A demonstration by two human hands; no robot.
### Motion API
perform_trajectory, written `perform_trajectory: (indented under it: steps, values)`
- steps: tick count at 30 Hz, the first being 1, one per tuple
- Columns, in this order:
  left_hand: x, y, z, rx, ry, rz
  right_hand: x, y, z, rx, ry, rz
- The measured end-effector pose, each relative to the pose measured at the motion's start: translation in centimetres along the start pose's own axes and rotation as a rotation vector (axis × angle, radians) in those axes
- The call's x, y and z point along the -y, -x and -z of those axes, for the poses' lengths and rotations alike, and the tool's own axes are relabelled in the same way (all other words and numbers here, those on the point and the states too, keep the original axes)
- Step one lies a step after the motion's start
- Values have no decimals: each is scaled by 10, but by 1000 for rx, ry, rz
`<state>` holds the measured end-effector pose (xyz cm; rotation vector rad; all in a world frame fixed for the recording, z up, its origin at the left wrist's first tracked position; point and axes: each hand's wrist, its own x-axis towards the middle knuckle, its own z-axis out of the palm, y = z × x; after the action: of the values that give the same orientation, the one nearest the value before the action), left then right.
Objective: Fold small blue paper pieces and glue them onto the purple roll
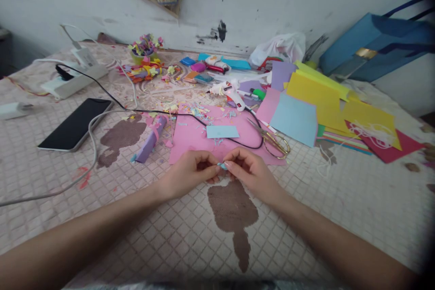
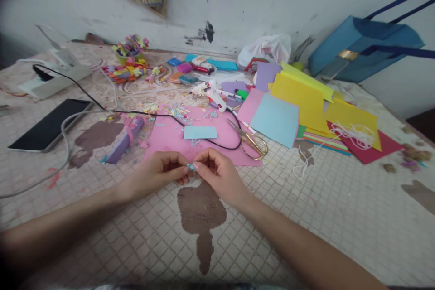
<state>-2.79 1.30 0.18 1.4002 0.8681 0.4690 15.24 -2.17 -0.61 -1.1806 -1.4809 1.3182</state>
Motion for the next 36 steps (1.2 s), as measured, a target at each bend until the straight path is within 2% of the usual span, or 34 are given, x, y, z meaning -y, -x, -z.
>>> perform_trajectory:
  steps: [9,36]
  values:
    - [-2,0,1,-20,5,-24,1,-1,2,13,-73,-64]
    - [2,1,0,-37,-78,-77,-1,3,-2,29,-28,-37]
